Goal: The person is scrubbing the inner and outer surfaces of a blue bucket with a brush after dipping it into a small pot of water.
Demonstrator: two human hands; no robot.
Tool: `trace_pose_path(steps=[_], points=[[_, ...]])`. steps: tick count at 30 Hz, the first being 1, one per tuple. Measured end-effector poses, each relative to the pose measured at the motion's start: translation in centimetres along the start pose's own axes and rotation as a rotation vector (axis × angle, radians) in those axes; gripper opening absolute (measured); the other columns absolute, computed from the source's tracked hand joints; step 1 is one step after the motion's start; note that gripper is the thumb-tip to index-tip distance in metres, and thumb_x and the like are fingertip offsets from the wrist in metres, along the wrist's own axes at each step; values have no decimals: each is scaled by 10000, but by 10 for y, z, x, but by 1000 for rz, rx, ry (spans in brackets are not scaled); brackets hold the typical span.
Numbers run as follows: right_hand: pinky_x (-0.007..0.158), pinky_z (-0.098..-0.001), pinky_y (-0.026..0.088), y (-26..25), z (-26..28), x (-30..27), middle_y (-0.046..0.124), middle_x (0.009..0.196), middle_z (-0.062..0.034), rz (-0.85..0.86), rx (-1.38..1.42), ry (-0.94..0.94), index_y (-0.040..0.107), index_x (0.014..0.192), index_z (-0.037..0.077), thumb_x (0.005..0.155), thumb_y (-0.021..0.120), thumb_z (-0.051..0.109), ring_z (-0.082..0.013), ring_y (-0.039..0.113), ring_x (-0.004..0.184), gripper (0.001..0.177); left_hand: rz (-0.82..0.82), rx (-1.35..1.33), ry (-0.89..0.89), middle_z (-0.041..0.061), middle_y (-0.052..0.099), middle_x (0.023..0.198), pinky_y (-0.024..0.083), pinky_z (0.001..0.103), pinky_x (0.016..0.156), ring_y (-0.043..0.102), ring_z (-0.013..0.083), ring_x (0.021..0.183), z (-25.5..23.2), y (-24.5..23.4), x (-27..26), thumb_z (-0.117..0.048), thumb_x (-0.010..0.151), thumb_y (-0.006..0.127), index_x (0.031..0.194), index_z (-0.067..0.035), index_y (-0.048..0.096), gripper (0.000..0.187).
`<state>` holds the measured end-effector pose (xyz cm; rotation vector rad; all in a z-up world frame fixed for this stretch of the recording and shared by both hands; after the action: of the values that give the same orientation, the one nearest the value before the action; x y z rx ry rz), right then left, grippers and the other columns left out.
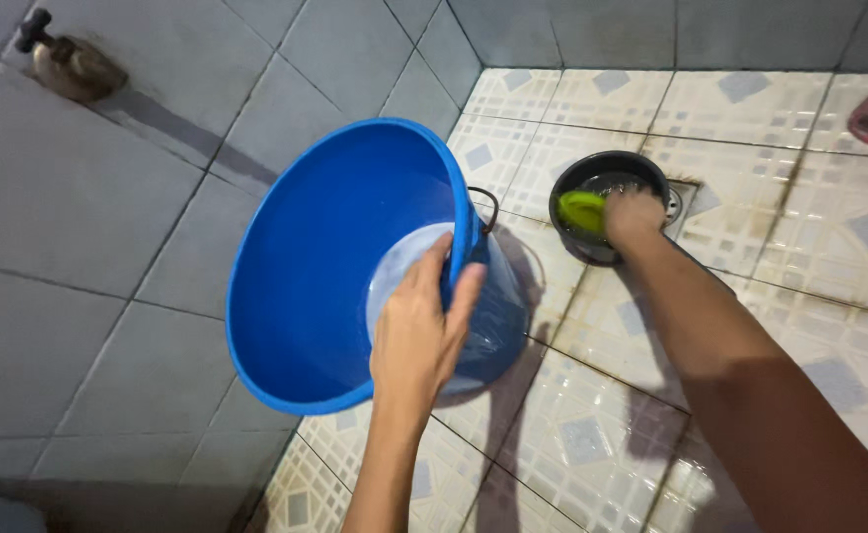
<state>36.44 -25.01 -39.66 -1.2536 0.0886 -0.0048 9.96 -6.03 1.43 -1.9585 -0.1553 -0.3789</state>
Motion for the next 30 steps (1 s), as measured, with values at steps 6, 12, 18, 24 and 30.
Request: trace_pose_path(steps=[6, 12, 18, 24, 30], points=[[936, -538, 518, -50, 11, -14, 696, 1194, -232, -59, 451, -125, 619, 1218, 64, 1020, 701, 358, -437, 658, 1140, 364, -166, -197, -221, 156, 788, 922, 589, 344, 770, 787, 244, 835, 18, -9, 0, -221, 1042, 486, 1087, -20, 733, 321], [867, -445, 570, -144, 70, -154, 679, 1183, -197, -407, 1263, -71, 344, 1371, 46, 1005, 771, 206, -336, 700, 1039, 585, -136, -129, -267, 137, 786, 872, 572, 325, 711, 774, 196, 785, 19, -9, 6, -263, 1005, 573, 1057, -12, 755, 314], [772, -296, 496, -126, 147, -225, 665, 1093, -84, 174, 1906, 138, 606, 1400, 50, 934, 766, 211, -157, 598, 912, 518, -29, -247, -232, 99, 795, 865, 552, 295, 604, 730, 121, 766, 26, -8, 1, -279, 904, 717, 1038, -41, 791, 283], [847, -306, 538, -134, 146, -240, 703, 1173, -25, 303, 1816, 596, 602, 1404, 140, 895, 712, 388, -128, 662, 1022, 577, -46, -205, -177, 108, 783, 808, 530, 295, 622, 721, 127, 718, 29, -6, 4, -264, 911, 739, 1020, -34, 790, 259], [886, -318, 551, -179, 189, -297, 701, 1220, -33, 125, 1961, 413, 549, 1442, 119, 884, 713, 350, -149, 679, 1039, 626, -25, -218, -271, 112, 778, 778, 529, 307, 642, 688, 140, 674, 37, -1, 5, -254, 903, 734, 1038, -41, 792, 259]])
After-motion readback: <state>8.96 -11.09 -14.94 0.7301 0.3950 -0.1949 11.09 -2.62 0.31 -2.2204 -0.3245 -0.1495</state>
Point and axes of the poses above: each hand's wrist, its own x-axis towards the middle knuckle, its own y-axis out of the palm, z = x × y, the point moved 5 cm from there along x, towards the middle knuckle
